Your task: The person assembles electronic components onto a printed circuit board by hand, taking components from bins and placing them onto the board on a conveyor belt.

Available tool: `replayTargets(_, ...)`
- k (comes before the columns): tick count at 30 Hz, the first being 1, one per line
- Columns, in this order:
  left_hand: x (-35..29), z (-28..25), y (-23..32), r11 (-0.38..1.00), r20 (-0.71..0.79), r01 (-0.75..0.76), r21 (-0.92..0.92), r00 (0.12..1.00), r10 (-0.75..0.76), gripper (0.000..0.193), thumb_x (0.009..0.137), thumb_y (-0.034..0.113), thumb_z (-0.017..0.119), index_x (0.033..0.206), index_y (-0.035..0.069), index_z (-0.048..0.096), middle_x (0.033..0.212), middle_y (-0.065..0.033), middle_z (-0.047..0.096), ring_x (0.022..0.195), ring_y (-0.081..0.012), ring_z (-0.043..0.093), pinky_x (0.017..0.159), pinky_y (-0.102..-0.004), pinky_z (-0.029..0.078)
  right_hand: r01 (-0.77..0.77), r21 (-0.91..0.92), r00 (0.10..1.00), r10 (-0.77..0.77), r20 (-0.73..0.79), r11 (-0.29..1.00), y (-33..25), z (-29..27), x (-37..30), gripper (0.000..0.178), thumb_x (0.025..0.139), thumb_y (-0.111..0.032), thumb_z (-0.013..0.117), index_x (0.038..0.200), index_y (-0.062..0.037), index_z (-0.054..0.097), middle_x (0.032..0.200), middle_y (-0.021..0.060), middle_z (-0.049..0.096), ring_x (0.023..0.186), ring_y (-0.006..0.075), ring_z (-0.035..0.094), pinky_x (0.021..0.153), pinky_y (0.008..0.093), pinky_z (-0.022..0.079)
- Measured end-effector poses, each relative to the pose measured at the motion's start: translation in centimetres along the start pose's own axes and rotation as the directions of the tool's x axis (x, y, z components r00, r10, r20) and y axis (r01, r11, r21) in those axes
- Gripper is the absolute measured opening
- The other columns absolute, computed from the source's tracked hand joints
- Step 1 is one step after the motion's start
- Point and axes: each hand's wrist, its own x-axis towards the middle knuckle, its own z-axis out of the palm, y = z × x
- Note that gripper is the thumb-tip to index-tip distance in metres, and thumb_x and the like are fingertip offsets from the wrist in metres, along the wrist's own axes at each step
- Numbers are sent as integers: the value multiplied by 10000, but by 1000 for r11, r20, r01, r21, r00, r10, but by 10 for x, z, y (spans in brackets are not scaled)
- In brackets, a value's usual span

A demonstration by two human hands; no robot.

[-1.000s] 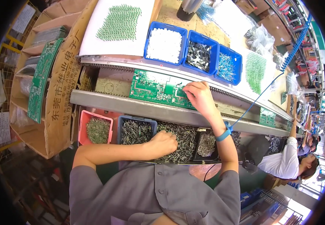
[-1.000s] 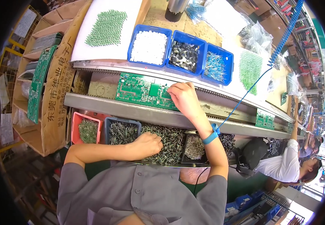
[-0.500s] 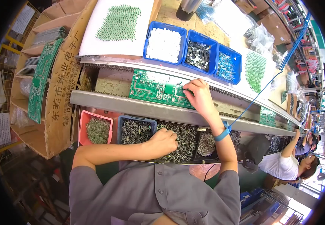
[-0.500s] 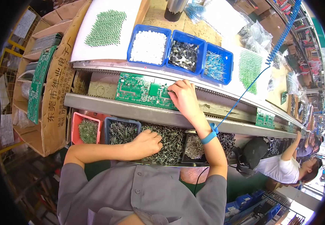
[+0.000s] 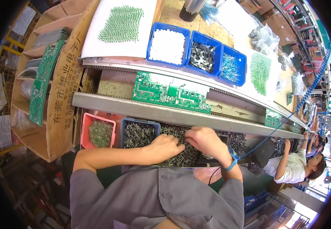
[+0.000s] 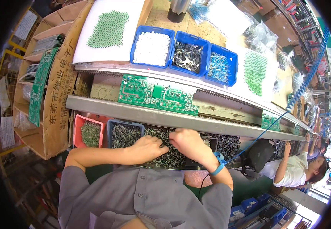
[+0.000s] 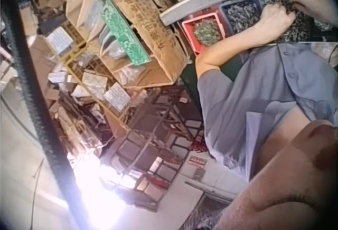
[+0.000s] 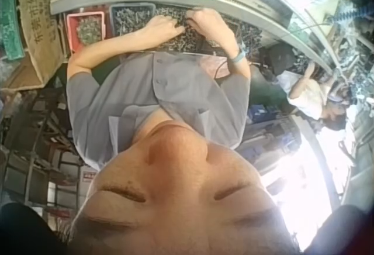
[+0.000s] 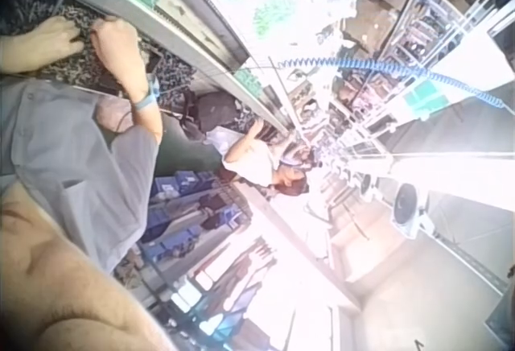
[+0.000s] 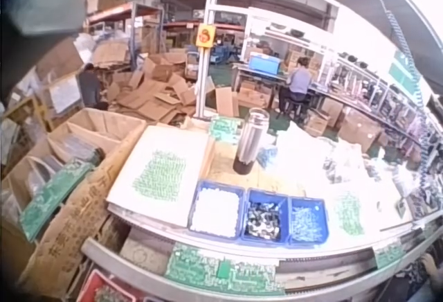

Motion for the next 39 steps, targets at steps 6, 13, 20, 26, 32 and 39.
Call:
replayTargets(6,-4,-19,-12,982,27,67,-176,998,-63,132,777,76,542,893,22,575,855,-123,576,864,-298,599,725,-392,501,66,-94,995,-73,-75,993,-5,43,-13,73,706,-89,624,761,-59,587,743,96,559,749,275,597,668,372,507)
replayTargets(13,1,-57,-63,946,-337,203,-252,898,-283,107,818,-5,582,923,-12,602,866,-176,615,837,-355,606,727,-414,487,94,-161,991,-109,-81,982,-5,64,-11,88,683,-63,591,770,-71,582,768,79,537,785,254,579,688,365,487)
replayTargets(20,8,-62,-111,942,-532,276,-190,778,-335,133,781,-43,618,907,0,618,886,-145,622,872,-339,599,748,-387,493,100,-146,989,-115,-98,984,-7,66,-10,91,685,-64,596,774,-78,589,768,72,533,787,246,567,690,365,461)
replayTargets(26,11,-56,-127,957,-592,277,-88,758,-274,161,767,-43,628,923,-3,626,921,-135,635,890,-324,591,784,-393,478,113,-222,990,-130,-62,968,-11,63,-8,59,710,-91,588,769,-91,588,801,70,524,823,233,544,718,345,423)
replayTargets(32,12,-54,-129,949,-579,309,-63,763,-287,204,756,-10,631,956,31,633,943,-112,637,930,-305,571,830,-396,448,90,-238,989,-114,-90,967,-15,64,-9,30,727,-102,570,751,-86,578,800,74,522,813,231,537,720,342,424)
replayTargets(39,13,-54,-129,950,-587,309,-44,762,-275,208,751,-24,627,953,24,632,936,-116,637,927,-303,572,824,-396,454,99,-282,990,-124,-73,954,-13,65,-8,36,720,-106,578,733,-75,564,793,72,526,806,224,540,717,332,436)
